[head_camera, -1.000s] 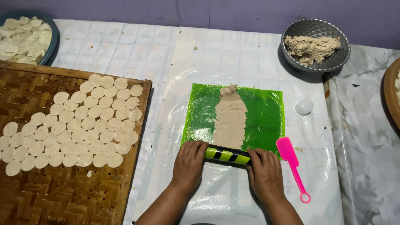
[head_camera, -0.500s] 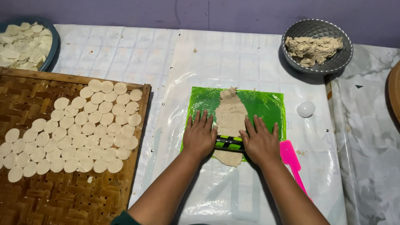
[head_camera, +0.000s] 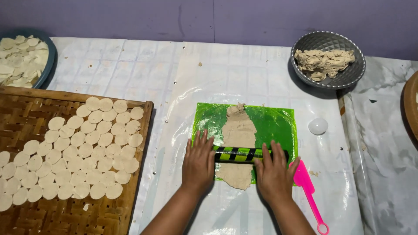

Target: Preparing and arranging small pastry dough circles on a tray.

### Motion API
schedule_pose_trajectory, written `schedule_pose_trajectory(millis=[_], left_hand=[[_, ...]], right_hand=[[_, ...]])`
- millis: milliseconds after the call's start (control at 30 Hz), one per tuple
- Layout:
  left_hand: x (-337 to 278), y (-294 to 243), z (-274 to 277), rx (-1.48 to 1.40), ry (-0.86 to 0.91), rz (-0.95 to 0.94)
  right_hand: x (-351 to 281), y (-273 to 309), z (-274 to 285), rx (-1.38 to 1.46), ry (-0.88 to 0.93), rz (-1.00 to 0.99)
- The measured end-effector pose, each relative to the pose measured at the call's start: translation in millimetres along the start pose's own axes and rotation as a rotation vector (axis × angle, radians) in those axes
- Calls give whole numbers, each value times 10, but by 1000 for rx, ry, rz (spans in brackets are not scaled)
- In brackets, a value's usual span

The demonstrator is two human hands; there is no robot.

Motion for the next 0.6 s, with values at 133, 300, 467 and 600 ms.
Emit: schedule_pose_trajectory(millis=[133,300,467,600], left_hand=[[-129,83,-327,220,96,-44],[387,187,-364,211,141,62],[1053,351,-418,298,244,164],[1555,550,-516,334,306,233]], right_hand=[[14,-47,-267,-43,14,35],[556,-114,-314,-70,22,28],[1273,-182,-391,-198,238,-58],[1783,-161,-349,-156,372,-52]])
Point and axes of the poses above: each hand's wrist, its own x-axis towards the middle knuckle, its own z-axis out of the back of the hand, y = z × x, the point moved 4 cm from there along x, towards the middle knuckle, and after that the axes turned 9 degrees about y, right-handed, at the moved point
